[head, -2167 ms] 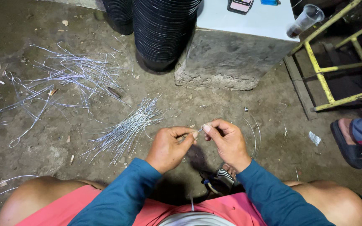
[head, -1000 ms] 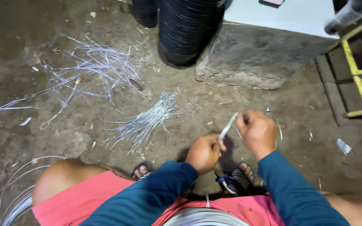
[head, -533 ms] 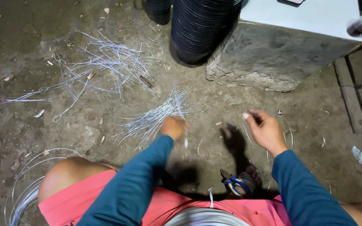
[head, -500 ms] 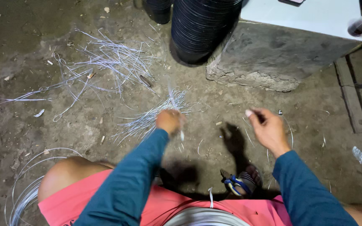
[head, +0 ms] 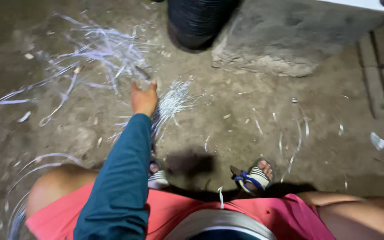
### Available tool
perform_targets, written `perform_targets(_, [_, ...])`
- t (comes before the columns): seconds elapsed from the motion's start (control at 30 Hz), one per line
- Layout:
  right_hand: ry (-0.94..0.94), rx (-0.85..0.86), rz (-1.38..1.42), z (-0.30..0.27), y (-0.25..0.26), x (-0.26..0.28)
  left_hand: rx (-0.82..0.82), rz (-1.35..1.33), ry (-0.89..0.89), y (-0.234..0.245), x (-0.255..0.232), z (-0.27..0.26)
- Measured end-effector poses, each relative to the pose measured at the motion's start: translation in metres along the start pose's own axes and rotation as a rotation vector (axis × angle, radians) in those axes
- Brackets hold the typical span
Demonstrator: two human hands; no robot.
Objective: The person sits on the floor and repeatedly picks up thin metal wires, bends them, and cuts them into shorter pieces using pliers. The cut wire pieces are dropped onto a pile on the floor.
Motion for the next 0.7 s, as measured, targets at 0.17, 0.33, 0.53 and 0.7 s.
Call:
perform_targets(0.17, [-0.217, 0.076, -0.22, -0.067, 0.019, -0.045, 0.132, 0.137, 0.024, -0.012, 0.008, -0.021])
perform_targets(0.33, [-0.913, 0.327, -0.091, -0.215, -0.046, -0.165, 0.092, 0.221, -0.207, -0.011, 0.019, -0.03])
perform_targets(0.53, [-1.243, 0.418, 0.109, -0.342, -0.186, -0.217, 0.235, 0.468, -0.203, -0.009, 0.026, -0.048])
perform_targets(0.7, [-1.019, 0.39, 0.06, -0.346, -0.274, -0.212, 0.275, 0.555, -0.285, -0.015, 0.013, -0.068])
Point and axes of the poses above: each hand's wrist, its own z-axis towards the middle knuckle, its own y-axis out of the back of the hand, x = y × z, the point moved 1 cm from there along z, towards the middle knuckle, and after that the axes turned 14 degrees about y, right-handed, at the moved point
